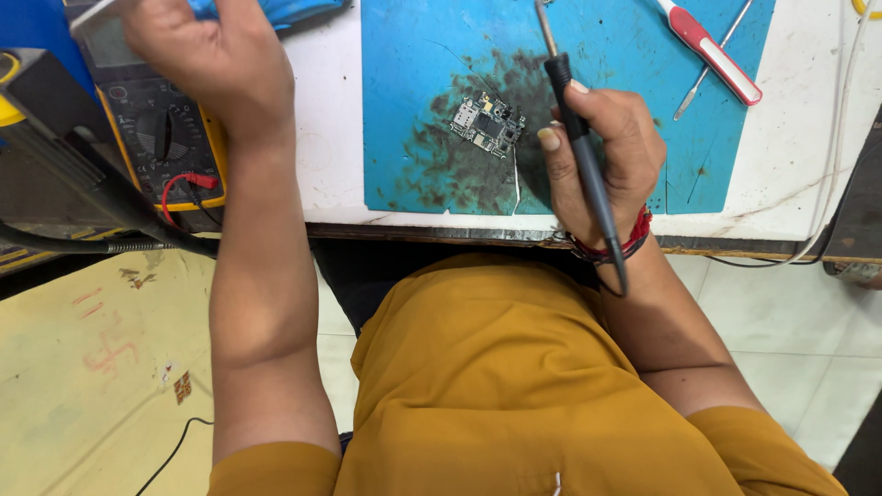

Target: The person solders components on a small circuit board placed on a repair mat, holding the board with tweezers while applying a soldering iron. They then use a hot air gun on the board and continue reworking it with tweezers and the iron.

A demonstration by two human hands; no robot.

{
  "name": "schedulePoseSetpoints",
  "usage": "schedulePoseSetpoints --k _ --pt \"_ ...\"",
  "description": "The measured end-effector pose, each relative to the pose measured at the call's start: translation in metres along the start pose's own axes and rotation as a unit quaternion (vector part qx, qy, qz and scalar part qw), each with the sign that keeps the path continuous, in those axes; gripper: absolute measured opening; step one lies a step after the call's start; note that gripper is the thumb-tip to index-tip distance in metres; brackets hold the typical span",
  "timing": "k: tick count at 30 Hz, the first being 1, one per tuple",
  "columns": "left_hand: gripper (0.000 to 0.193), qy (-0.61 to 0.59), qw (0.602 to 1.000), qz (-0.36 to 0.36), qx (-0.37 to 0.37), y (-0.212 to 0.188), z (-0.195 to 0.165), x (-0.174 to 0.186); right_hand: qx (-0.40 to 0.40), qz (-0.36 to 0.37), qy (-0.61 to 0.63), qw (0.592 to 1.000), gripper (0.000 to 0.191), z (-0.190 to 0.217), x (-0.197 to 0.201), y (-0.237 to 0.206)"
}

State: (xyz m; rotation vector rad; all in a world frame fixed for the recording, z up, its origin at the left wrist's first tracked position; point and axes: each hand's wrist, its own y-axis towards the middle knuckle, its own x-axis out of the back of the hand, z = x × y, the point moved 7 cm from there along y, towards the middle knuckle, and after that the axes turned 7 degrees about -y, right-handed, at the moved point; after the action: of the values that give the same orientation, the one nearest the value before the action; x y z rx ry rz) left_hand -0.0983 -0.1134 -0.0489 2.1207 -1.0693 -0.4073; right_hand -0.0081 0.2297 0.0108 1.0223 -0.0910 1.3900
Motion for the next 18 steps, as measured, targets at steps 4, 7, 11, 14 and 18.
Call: schedulePoseSetpoints --k 4,7,11,14,18 --pt "0.015 -0.17 0.97 0.097 0.141 -0.03 -0.047 -0.02 -0.042 -0.001 0.042 0.998 0.029 -0.005 0.001 -0.005" --pt "0.013 -0.266 0.92 0.138 0.253 -0.069 -0.083 -0.041 -0.06 0.014 0.107 0.992 0.025 -0.01 -0.001 -0.008" --pt "0.016 -0.227 0.908 0.2 0.289 -0.092 -0.111 -0.048 -0.063 0.013 0.106 0.992 0.021 -0.011 -0.002 -0.013" --pt "0.017 -0.189 0.912 0.223 0.287 -0.09 -0.115 -0.046 -0.065 0.019 0.094 0.993 0.023 -0.01 -0.002 -0.012" --pt "0.015 -0.174 0.914 0.237 0.278 -0.086 -0.116 -0.049 -0.04 0.045 0.072 0.996 0.024 -0.006 -0.005 -0.009"
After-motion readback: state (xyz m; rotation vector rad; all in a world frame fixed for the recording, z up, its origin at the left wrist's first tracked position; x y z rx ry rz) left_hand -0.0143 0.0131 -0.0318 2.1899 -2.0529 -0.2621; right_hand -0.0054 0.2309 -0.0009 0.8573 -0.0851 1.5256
